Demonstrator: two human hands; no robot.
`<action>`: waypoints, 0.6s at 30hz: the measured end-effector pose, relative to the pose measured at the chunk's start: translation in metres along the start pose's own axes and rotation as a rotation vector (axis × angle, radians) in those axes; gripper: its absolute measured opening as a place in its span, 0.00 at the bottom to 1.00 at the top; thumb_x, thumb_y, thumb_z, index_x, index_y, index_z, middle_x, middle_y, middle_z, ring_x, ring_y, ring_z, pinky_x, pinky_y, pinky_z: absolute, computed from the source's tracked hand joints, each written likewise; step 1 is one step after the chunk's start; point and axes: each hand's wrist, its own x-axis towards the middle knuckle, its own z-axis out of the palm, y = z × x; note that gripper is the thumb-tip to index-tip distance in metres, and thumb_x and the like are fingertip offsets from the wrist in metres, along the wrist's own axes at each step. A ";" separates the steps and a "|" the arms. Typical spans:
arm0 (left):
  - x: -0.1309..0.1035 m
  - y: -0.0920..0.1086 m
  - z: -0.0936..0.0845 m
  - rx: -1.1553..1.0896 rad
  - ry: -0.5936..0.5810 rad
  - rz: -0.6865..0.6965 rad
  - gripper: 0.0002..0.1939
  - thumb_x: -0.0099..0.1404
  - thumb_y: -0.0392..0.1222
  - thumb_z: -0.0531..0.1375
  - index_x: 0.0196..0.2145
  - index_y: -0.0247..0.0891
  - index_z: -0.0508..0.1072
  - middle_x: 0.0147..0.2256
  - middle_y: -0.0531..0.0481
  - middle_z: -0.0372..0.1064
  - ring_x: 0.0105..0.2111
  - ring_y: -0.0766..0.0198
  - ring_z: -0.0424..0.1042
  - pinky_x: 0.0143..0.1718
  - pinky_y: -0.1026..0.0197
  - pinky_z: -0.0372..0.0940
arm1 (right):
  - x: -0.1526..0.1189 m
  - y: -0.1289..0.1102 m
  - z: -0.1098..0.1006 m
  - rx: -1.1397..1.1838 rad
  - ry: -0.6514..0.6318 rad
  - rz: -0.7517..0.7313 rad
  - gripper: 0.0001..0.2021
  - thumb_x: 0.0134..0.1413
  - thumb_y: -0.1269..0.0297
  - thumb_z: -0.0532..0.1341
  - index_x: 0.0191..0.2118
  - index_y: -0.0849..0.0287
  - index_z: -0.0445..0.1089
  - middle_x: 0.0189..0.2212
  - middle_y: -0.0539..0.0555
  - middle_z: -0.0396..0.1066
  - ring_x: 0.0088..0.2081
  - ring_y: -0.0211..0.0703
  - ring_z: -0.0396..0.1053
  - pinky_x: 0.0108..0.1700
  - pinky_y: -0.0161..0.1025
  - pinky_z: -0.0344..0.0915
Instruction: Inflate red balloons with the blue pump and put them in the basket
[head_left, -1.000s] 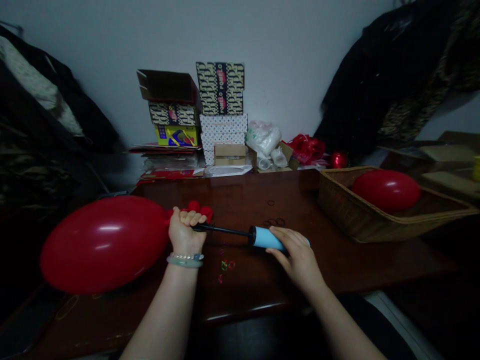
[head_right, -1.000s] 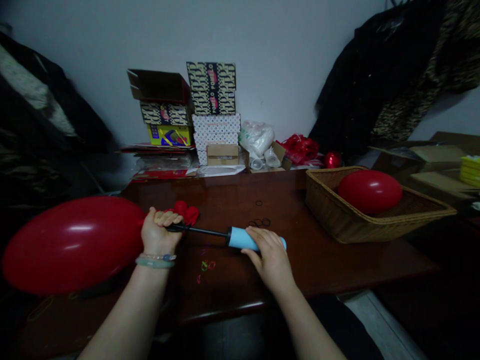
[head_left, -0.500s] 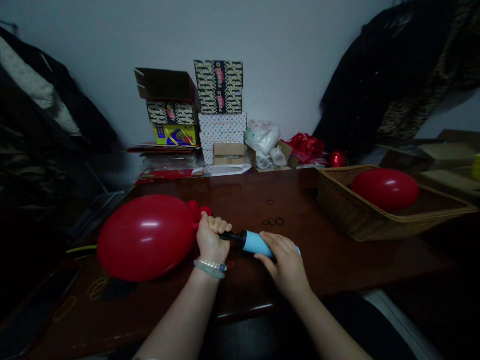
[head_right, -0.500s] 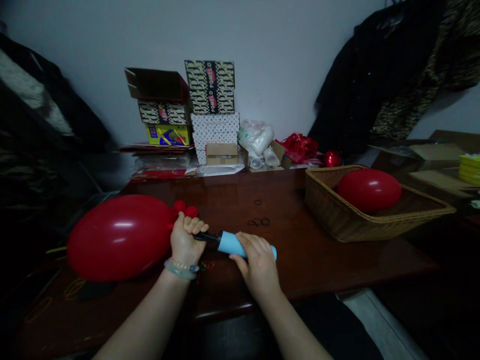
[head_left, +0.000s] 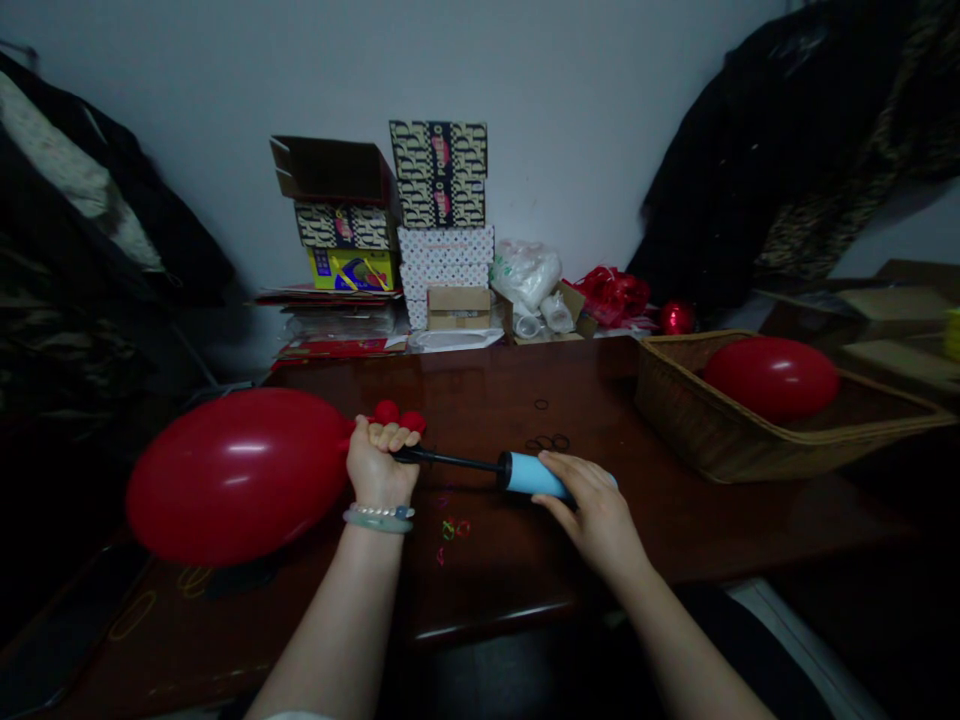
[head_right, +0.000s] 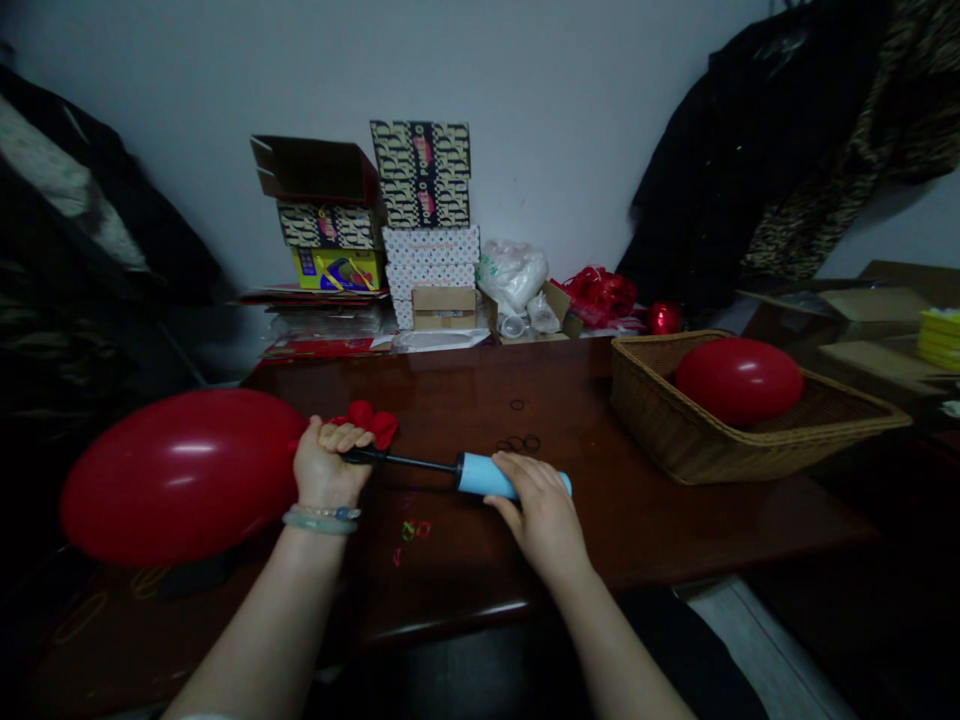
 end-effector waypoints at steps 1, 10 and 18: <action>0.001 0.003 -0.001 -0.012 0.001 0.004 0.24 0.70 0.42 0.47 0.17 0.39 0.44 0.11 0.60 0.43 0.10 0.72 0.49 0.17 0.64 0.51 | 0.000 0.000 0.000 -0.002 0.006 0.000 0.22 0.57 0.55 0.60 0.56 0.55 0.64 0.51 0.58 0.70 0.52 0.51 0.68 0.52 0.52 0.66; -0.005 -0.009 0.000 0.018 -0.032 0.008 0.24 0.70 0.44 0.48 0.17 0.39 0.44 0.11 0.60 0.42 0.10 0.73 0.49 0.17 0.65 0.51 | -0.003 -0.013 0.005 -0.029 0.104 -0.014 0.21 0.58 0.58 0.60 0.56 0.56 0.64 0.49 0.59 0.71 0.51 0.51 0.69 0.51 0.52 0.67; -0.022 -0.045 0.003 0.072 -0.050 -0.068 0.26 0.67 0.45 0.53 0.18 0.39 0.44 0.13 0.60 0.41 0.12 0.73 0.48 0.17 0.66 0.51 | -0.005 -0.031 0.014 0.021 0.080 -0.011 0.20 0.57 0.59 0.61 0.55 0.57 0.65 0.49 0.59 0.71 0.50 0.51 0.69 0.51 0.51 0.66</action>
